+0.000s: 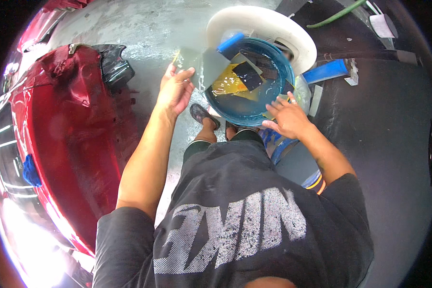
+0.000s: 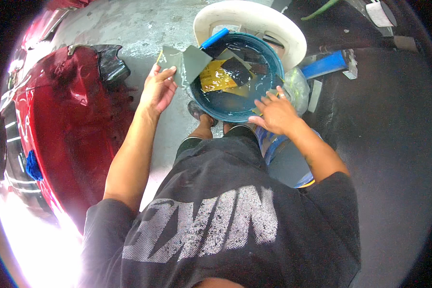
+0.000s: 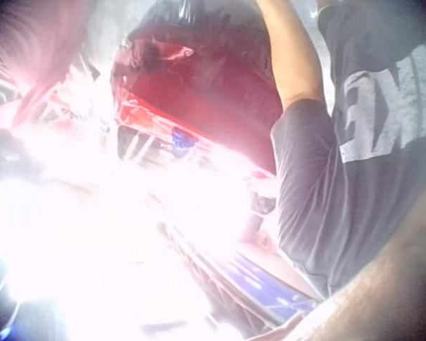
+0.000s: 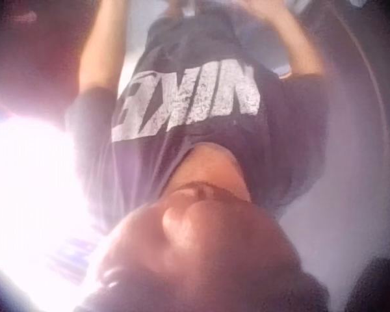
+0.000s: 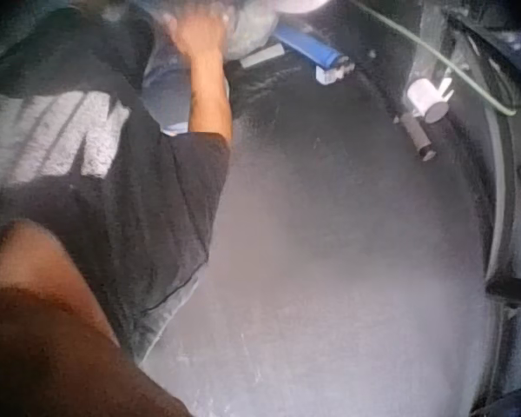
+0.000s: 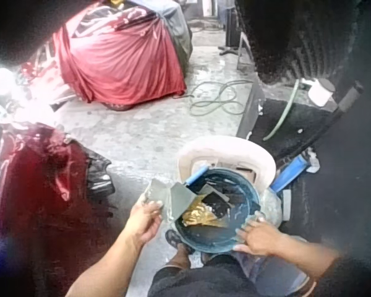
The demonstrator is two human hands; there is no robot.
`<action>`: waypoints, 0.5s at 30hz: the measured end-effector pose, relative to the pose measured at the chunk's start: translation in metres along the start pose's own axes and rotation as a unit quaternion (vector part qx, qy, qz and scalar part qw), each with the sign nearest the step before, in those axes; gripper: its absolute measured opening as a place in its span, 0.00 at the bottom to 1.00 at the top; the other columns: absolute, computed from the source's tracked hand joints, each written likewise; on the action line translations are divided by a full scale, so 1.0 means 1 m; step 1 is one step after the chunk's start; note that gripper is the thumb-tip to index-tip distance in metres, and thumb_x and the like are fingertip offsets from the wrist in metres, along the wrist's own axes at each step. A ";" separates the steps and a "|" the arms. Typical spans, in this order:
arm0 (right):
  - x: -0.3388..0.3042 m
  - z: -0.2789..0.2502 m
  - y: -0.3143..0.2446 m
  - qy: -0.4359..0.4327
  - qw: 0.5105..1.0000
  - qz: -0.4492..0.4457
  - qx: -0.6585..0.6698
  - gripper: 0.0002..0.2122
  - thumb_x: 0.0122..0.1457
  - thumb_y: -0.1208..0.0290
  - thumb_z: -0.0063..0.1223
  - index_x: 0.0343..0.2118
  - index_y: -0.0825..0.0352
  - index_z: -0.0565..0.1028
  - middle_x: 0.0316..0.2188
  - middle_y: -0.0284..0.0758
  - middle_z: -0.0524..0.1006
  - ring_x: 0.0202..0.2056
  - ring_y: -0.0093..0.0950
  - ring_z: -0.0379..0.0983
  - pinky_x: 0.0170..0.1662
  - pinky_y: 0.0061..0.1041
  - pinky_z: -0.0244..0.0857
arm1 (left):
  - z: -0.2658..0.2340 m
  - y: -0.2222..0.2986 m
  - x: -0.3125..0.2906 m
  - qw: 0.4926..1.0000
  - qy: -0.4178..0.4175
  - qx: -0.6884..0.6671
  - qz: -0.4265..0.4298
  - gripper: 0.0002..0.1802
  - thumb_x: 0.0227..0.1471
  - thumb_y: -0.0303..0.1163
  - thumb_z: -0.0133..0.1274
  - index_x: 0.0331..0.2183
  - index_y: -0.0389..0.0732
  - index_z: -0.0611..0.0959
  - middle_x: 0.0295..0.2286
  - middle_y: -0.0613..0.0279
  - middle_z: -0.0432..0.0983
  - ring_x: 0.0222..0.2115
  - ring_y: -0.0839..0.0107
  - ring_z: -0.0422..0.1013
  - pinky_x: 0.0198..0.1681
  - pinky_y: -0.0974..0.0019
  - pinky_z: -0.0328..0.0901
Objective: The person sands the rear trunk lid of a red car using wet sandpaper and a blue cloth. They repeatedly dip the sandpaper into a bucket of water and wipe the surface to remove residue. The person switches between different grits of sandpaper during the process.
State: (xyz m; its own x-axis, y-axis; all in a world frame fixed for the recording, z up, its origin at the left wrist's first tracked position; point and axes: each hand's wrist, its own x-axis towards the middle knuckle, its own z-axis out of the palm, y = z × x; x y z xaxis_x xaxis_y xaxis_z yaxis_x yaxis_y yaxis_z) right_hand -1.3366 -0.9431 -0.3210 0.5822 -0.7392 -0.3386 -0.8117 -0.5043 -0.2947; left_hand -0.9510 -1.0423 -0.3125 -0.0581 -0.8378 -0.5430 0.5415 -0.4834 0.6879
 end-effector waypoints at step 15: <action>0.077 -0.010 -0.045 0.251 0.476 0.164 0.827 0.10 0.77 0.67 0.59 0.56 0.61 0.77 0.49 0.33 0.86 0.43 0.28 0.85 0.50 0.35 0.76 | 0.054 -0.020 -0.021 0.996 -0.044 0.038 -0.069 0.11 0.74 0.34 0.58 0.51 0.39 0.85 0.44 0.58 0.87 0.43 0.67 0.84 0.49 0.59 0.82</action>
State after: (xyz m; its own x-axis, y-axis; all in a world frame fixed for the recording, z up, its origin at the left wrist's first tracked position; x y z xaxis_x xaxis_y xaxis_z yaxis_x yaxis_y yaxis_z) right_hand -1.2557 -0.9817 -0.3253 0.0147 -0.8798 -0.4751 0.5330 0.4089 -0.7408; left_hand -1.0057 -1.0287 -0.2889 -0.2033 -0.7795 -0.5925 0.4576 -0.6107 0.6463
